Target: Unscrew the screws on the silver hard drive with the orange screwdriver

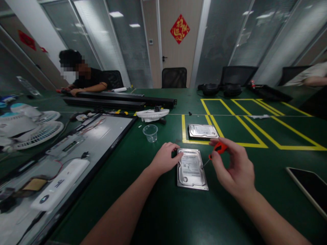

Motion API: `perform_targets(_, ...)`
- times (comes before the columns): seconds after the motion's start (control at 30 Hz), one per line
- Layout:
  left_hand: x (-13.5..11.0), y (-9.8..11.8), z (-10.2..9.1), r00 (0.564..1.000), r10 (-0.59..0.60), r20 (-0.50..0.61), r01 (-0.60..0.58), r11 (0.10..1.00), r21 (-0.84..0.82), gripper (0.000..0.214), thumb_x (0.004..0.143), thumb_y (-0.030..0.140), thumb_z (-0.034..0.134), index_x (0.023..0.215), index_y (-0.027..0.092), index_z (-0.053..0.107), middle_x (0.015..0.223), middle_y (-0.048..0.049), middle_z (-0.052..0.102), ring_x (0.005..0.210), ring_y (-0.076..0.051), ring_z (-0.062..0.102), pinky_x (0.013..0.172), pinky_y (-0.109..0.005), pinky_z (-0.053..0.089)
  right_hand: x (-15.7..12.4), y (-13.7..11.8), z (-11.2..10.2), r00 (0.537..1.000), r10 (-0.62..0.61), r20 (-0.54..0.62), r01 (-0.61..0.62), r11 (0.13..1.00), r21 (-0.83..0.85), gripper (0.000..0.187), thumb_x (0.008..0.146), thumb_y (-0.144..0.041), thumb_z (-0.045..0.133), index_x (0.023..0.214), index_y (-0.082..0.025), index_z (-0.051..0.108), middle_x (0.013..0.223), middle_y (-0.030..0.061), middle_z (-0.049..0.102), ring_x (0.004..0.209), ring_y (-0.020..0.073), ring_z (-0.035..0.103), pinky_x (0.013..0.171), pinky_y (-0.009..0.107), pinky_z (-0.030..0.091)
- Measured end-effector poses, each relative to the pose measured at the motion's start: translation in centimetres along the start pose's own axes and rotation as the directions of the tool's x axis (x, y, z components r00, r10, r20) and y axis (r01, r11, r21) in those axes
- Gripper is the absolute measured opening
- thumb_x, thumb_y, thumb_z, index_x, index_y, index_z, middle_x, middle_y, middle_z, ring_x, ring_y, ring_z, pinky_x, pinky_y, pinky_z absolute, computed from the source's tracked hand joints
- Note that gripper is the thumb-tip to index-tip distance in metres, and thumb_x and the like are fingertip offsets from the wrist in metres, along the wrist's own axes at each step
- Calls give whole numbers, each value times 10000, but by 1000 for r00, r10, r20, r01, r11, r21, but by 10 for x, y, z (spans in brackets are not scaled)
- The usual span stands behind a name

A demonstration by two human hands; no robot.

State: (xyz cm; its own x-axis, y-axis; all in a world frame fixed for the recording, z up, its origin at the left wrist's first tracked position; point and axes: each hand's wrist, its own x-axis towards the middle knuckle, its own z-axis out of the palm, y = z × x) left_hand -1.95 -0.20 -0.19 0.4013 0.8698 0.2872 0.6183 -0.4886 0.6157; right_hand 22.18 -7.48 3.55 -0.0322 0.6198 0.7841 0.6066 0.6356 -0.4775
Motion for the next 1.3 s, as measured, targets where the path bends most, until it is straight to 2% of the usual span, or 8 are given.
perform_targets(0.13, 0, 1, -1, 1000, -11, 3, 11, 1000, -2, 210, 968, 353, 645, 1077, 193, 725, 1059, -80, 707, 1032, -252, 632, 927, -404, 517, 2, -1, -1, 1000, 5, 0, -5, 1000, -6, 612, 878, -109, 704, 1443, -263, 527, 1281, 117, 687, 1145, 282, 696, 988, 506, 573)
perform_targets(0.23, 0, 1, 0, 1000, -8, 1, 8, 1000, -1, 215, 966, 355, 646, 1080, 192, 727, 1046, -80, 705, 1024, -251, 629, 917, -402, 516, 8, -3, -2, 993, -110, -30, 106, 988, -108, 609, 830, -134, 787, 1390, -253, 578, 1194, 111, 668, 1079, 272, 675, 925, 471, 581)
perform_targets(0.33, 0, 1, 0, 1000, -5, 1, 5, 1000, 5, 227, 961, 360, 653, 1080, 181, 728, 1032, -81, 704, 1014, -253, 629, 911, -405, 516, 11, -3, -3, 986, -157, -62, 144, 973, -181, 583, 811, -148, 819, 1347, -252, 617, 1121, 97, 650, 995, 250, 660, 830, 423, 584)
perform_targets(0.63, 0, -1, 1, 1000, 3, -3, -3, 1000, 3, 227, 968, 361, 645, 1086, 184, 724, 1037, -79, 704, 1014, -250, 631, 911, -399, 514, 0, 0, -1, 1000, 4, 1, -4, 1000, -9, 610, 895, -132, 685, 1466, -267, 519, 1292, 116, 696, 1127, 286, 714, 990, 524, 586)
perform_targets(0.77, 0, 1, 0, 1000, -2, -2, 2, 1000, 8, 221, 963, 357, 650, 1082, 186, 724, 1029, -79, 704, 1012, -253, 632, 909, -403, 516, 6, -1, -2, 996, -86, -36, 82, 993, -84, 628, 834, -166, 790, 1410, -273, 563, 1221, 109, 685, 1104, 288, 692, 951, 510, 591)
perform_targets(0.9, 0, 2, -2, 1000, -13, 4, 13, 1000, 4, 208, 959, 350, 651, 1078, 194, 722, 1039, -78, 705, 1016, -254, 634, 917, -406, 519, 12, -3, -4, 984, -164, -71, 148, 969, -196, 581, 815, -168, 820, 1349, -267, 616, 1114, 99, 654, 988, 253, 663, 822, 439, 596)
perform_targets(1.2, 0, 1, -1, 1000, -4, 4, 4, 1000, 6, 221, 968, 359, 641, 1082, 188, 724, 1029, -77, 703, 1006, -251, 633, 906, -405, 518, 0, -1, -2, 1000, -7, 1, 7, 1000, -15, 629, 880, -107, 693, 1467, -262, 531, 1312, 119, 691, 1136, 285, 709, 997, 519, 570)
perform_targets(1.3, 0, 0, 0, 1000, 3, -2, -3, 1000, 8, 220, 963, 357, 649, 1085, 191, 725, 1036, -79, 704, 1011, -252, 633, 912, -406, 519, 2, -1, -2, 1000, -23, -8, 23, 999, -29, 620, 868, -129, 731, 1443, -267, 544, 1283, 112, 696, 1128, 285, 707, 999, 517, 571)
